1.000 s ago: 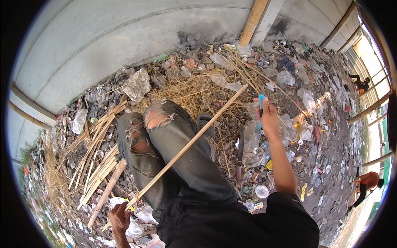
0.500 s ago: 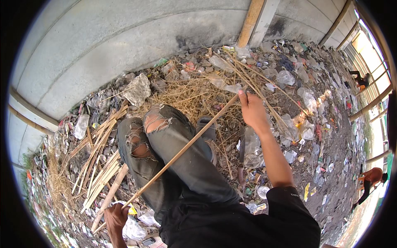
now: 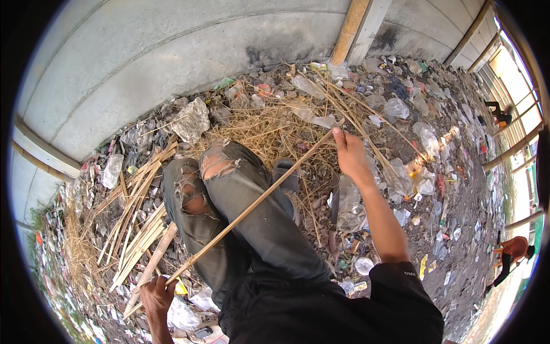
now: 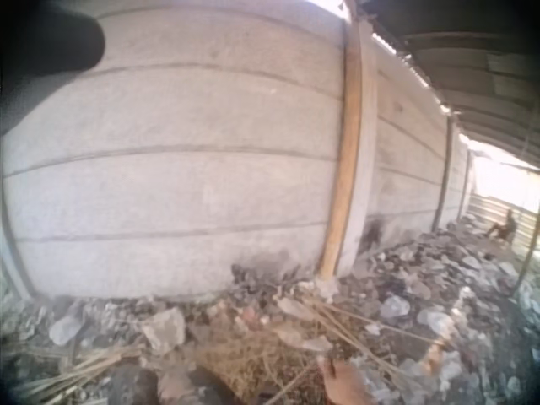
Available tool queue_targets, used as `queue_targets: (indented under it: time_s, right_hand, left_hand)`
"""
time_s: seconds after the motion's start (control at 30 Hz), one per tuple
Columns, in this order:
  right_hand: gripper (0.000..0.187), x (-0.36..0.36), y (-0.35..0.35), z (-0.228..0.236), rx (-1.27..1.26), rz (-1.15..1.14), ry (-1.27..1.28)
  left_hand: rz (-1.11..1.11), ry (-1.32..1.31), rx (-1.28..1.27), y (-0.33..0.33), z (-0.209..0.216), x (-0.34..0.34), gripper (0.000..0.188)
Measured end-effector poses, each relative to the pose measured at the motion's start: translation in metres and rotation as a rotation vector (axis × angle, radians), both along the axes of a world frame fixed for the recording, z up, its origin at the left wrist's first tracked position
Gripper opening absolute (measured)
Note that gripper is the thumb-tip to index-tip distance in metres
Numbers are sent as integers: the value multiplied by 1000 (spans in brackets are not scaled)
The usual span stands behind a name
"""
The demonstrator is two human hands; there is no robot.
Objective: The person sits on the ground and uses a utility knife to shave and smooth a long bamboo stick. They hold the stick with their left hand and scrape along its length with the knife in their right hand, removing thin strips of material.
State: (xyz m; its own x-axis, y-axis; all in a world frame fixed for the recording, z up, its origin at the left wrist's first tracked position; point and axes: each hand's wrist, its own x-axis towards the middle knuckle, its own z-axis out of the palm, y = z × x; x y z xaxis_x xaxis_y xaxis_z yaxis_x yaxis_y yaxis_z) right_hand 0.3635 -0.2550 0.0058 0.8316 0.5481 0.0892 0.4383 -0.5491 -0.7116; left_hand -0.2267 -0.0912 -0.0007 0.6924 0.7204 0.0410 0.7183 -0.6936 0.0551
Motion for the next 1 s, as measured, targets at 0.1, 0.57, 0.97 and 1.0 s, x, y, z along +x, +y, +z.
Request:
queue_targets:
  time_s: [0.1,0.57,0.97,1.0]
  right_hand:
    - [62,26,-7,-4,-14,-27,-10]
    - [65,69,-8,-26,-11,-96,-169]
    - [62,40,-27,-7,53,-116,-128]
    - [62,41,-25,-4,26,-121,-137]
  left_hand:
    - [-6,-10,40,-1,-2,2,34]
    - [-33,-22,104,-1,-18,-1,41]
    - [-67,-30,109,1,-20,-6,42]
    - [-68,-36,117,2,-21,-8,42]
